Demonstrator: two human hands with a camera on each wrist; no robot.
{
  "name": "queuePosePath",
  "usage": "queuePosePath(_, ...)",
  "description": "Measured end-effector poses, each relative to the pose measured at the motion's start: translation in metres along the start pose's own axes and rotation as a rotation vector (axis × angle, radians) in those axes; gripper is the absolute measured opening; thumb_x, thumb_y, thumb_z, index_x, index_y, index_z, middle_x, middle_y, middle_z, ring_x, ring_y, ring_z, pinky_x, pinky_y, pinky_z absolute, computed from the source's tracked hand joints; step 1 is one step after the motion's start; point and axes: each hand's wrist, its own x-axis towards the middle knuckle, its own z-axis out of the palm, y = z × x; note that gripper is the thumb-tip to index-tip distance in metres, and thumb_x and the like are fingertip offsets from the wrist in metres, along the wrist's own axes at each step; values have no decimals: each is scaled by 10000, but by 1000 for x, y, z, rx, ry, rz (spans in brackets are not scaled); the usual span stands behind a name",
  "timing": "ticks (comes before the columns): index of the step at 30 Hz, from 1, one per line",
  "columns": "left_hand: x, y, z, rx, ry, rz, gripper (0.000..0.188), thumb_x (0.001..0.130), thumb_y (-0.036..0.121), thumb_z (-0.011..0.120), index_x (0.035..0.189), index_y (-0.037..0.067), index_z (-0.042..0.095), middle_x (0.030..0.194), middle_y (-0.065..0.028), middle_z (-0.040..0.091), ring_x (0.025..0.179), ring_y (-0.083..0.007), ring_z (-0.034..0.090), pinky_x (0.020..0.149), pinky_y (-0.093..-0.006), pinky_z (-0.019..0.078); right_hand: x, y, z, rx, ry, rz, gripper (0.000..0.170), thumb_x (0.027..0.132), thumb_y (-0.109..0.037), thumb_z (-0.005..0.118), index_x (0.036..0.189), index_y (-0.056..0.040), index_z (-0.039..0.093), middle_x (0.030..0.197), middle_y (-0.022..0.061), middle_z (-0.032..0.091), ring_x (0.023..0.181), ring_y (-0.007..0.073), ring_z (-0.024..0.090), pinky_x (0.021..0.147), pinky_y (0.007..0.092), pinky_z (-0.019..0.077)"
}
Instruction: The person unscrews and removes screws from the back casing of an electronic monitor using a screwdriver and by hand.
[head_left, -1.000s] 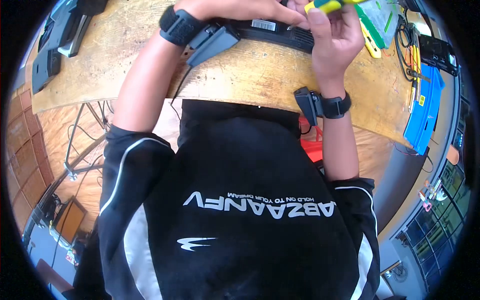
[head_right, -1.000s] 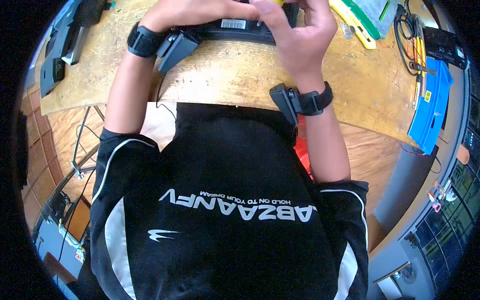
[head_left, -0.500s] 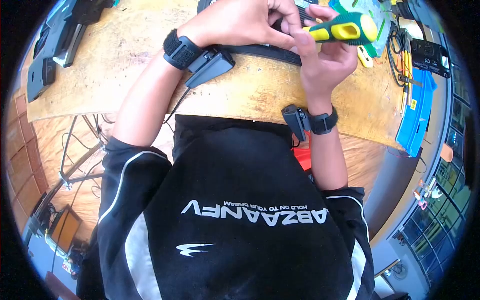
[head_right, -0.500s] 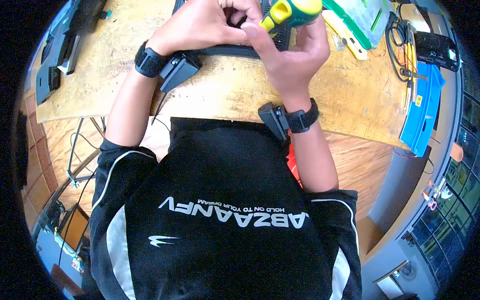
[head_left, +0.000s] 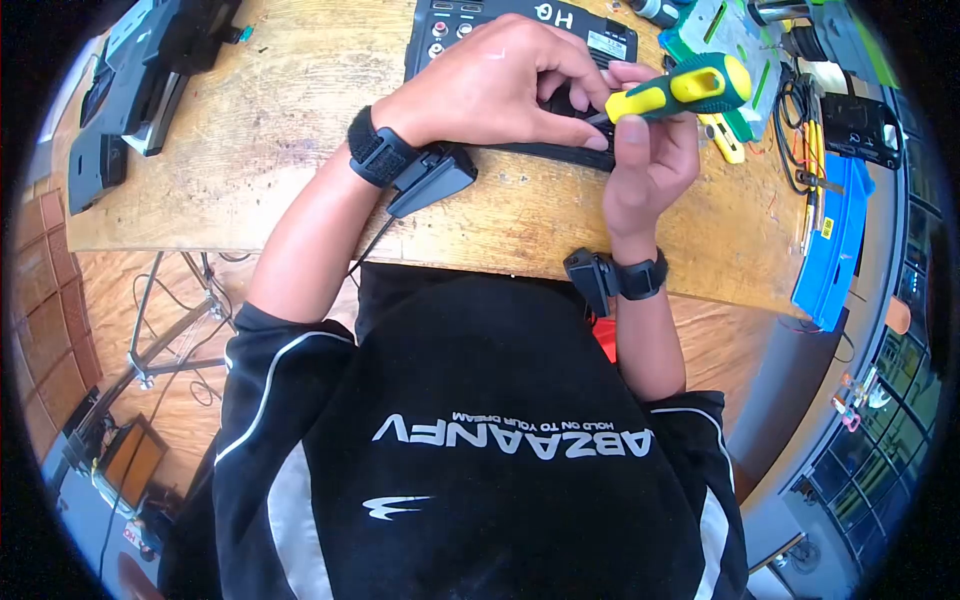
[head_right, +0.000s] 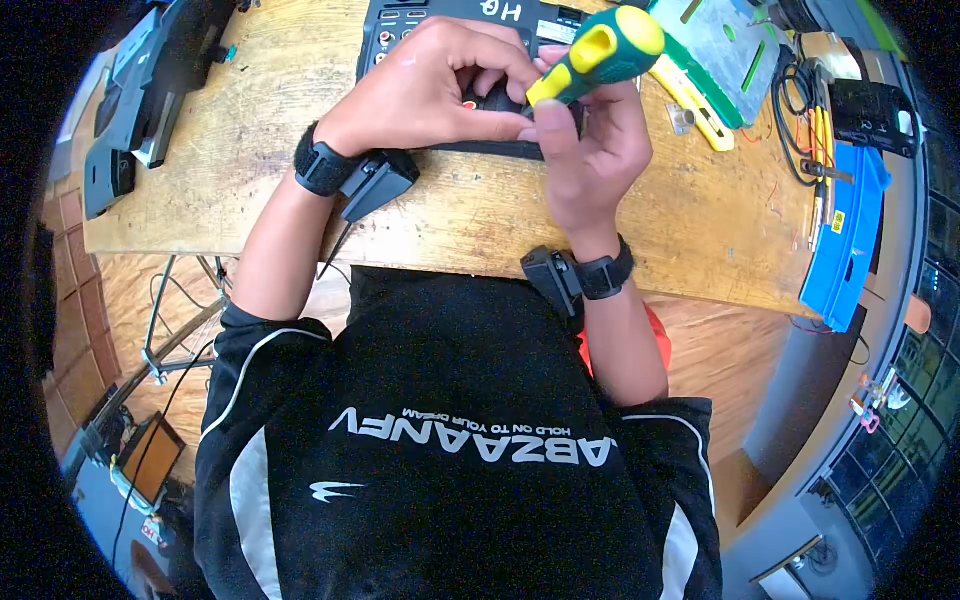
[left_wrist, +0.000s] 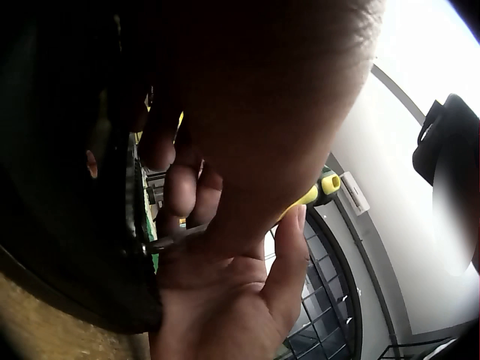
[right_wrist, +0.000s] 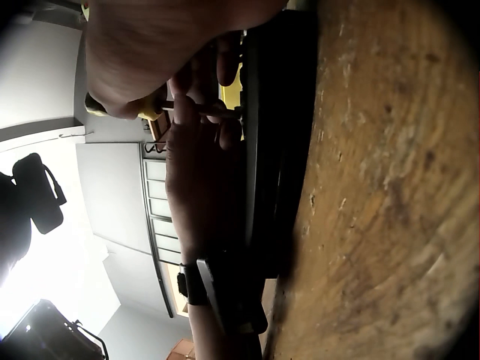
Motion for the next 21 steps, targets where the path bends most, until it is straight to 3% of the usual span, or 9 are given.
queuePosePath(2,2,4,-3,-27,-1,-36,188,796,88,849,938,10,751,840,-5,636,686,-79,539,588,-235,413,0,1,-1,-56,-25,-41,361,959,-149,695,1241,52,595,1246,168,673,1082,175,655,948,318,534)
queuePosePath(3,3,6,-11,-169,-23,-55,106,816,59,802,876,3,735,745,-54,631,622,-127,544,565,-283,425,-1,1,1,-45,-16,-32,382,944,-171,727,1227,52,603,1237,161,676,1076,173,653,956,322,525)
queuePosePath(8,2,12,-13,-230,-62,-107,108,819,40,802,905,5,746,785,-51,641,655,-115,546,573,-269,419,2,3,-4,13,-23,-21,335,937,-162,720,1179,53,634,1202,143,672,1092,194,641,989,340,490)
queuePosePath(10,2,2,-7,-379,-20,-10,123,819,43,802,923,2,750,834,-55,664,673,-115,554,587,-258,428,4,2,-5,-56,-85,-70,292,931,-145,710,1137,52,651,1180,129,662,1107,211,631,1005,349,469)
queuePosePath(18,2,7,-13,-239,-11,-73,125,822,65,815,914,8,754,897,-33,690,691,-76,535,596,-230,421,-1,7,-4,5,-32,-36,352,881,-128,777,1138,51,616,1163,142,642,1033,176,645,923,304,517)
queuePosePath(20,2,14,-14,-203,-31,-132,124,822,57,810,929,11,768,903,-30,695,691,-72,539,594,-224,418,-3,11,-10,-49,-97,-49,459,978,-256,641,1276,84,569,1329,223,618,1178,251,636,1056,386,492)
queuePosePath(21,2,13,-14,-202,-32,-132,124,822,57,810,929,11,768,903,-30,695,691,-72,539,594,-224,418,-2,12,-11,-49,-96,-49,459,978,-256,641,1276,84,569,1329,223,618,1178,251,636,1056,386,492)
